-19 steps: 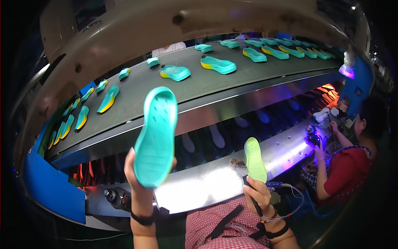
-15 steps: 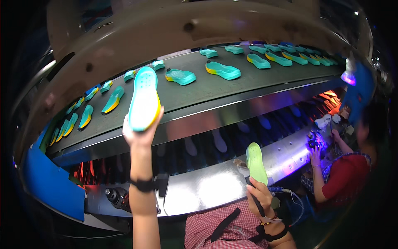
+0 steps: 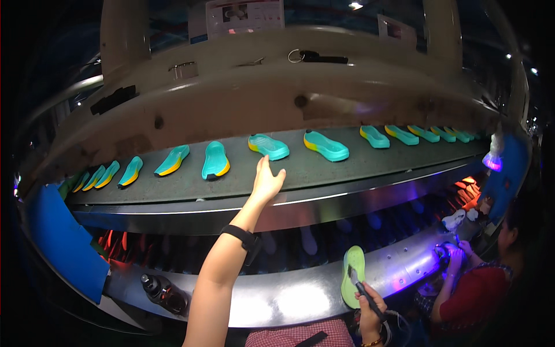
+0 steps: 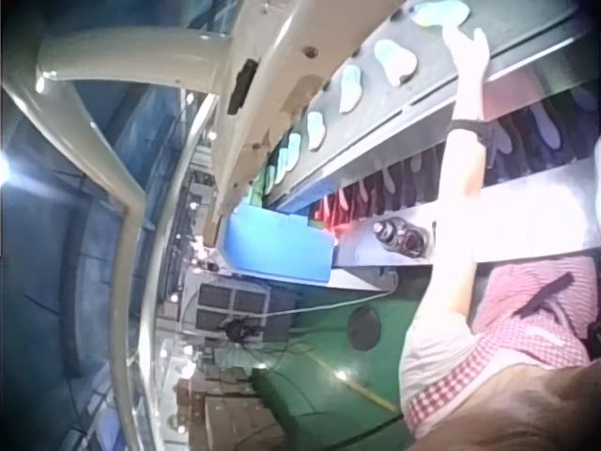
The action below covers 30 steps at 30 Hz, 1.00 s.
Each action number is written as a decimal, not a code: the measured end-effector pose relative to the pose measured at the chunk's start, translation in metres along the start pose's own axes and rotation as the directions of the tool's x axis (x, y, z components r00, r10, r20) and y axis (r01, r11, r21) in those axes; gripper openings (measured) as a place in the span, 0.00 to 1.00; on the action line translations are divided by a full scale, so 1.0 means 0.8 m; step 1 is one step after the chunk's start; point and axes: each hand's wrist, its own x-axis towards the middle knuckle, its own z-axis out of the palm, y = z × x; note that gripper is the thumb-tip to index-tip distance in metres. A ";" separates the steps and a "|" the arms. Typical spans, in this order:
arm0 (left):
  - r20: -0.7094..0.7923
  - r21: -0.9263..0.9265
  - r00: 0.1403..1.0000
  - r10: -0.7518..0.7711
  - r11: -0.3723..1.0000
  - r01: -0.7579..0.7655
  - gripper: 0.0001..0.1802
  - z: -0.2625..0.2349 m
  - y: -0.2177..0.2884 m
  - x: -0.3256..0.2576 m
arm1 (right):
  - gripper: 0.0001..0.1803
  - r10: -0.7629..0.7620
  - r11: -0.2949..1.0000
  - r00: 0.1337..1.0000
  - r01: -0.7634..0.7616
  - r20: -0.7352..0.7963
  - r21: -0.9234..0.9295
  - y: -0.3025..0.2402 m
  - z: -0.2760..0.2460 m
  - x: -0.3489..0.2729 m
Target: Applying adhesive or coating to shoe soles on a manufacturing conveyor line.
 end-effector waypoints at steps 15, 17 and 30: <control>0.127 0.727 0.987 -0.097 0.687 -0.026 0.42 0.043 0.030 0.042 | 0.11 0.103 0.948 0.994 -0.085 0.044 -0.307 0.002 -0.011 0.010; 0.119 0.712 0.989 -0.087 0.702 -0.024 0.42 0.046 0.026 0.046 | 0.11 0.159 0.967 0.987 -0.154 0.009 -0.203 0.004 -0.012 0.011; -0.081 0.666 0.828 0.555 0.648 -0.370 0.10 0.026 0.002 0.014 | 0.12 0.083 0.995 0.993 -0.087 0.081 0.050 0.013 -0.043 -0.007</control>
